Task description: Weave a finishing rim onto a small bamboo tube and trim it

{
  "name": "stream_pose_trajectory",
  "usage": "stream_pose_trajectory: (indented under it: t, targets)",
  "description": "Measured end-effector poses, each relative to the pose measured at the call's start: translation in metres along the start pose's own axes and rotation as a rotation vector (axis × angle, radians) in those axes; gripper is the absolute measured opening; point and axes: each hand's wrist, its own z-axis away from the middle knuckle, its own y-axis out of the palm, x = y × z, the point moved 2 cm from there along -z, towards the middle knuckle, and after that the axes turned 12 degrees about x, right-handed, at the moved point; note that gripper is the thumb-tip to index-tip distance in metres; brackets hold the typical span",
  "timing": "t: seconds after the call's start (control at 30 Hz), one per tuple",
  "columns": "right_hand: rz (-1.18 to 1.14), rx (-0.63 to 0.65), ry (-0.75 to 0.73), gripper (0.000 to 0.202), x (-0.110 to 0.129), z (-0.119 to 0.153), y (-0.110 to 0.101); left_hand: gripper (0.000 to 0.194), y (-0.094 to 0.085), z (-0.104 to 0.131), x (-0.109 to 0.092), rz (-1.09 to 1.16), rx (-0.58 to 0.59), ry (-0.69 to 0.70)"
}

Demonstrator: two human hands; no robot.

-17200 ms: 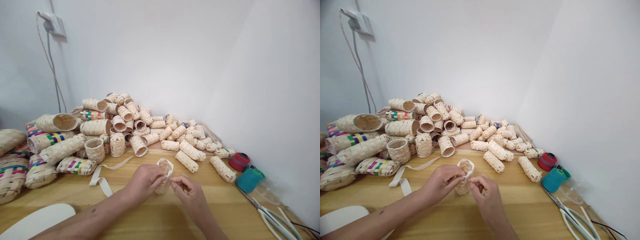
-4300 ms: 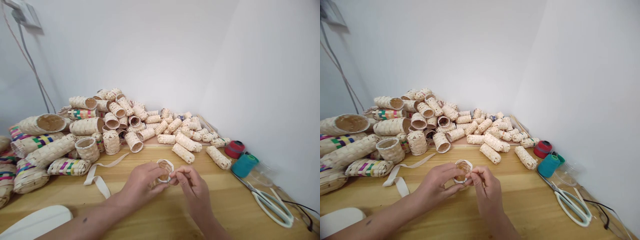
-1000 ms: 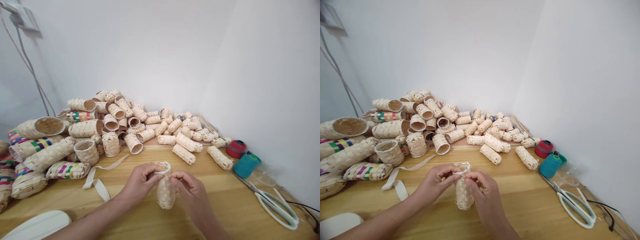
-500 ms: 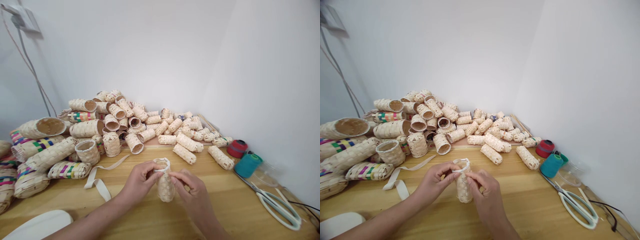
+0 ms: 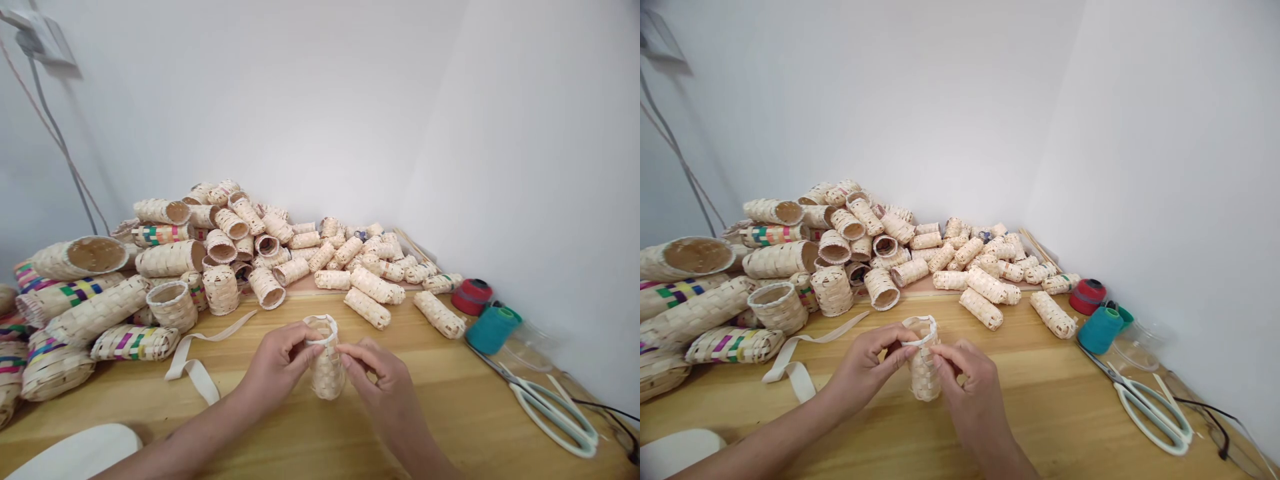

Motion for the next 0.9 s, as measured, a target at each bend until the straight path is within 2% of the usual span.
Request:
stream_pose_trajectory:
  t: [0.33, 0.67, 0.9]
  targets:
    - [0.027, 0.011, -0.016, 0.017, -0.003, 0.0004, 0.0007, 0.013, 0.0005, 0.0012, -0.0022, -0.129, -0.034, 0.108]
    - [0.102, 0.003, 0.017, 0.02, 0.0002, -0.0014, 0.0018, 0.017, 0.0036, 0.0057, -0.0028, -0.358, -0.101, 0.342]
    - [0.121, 0.042, 0.079, 0.019, -0.0007, 0.0007, 0.0028, 0.018, 0.0068, 0.0066, -0.0023, -0.436, -0.124, 0.354]
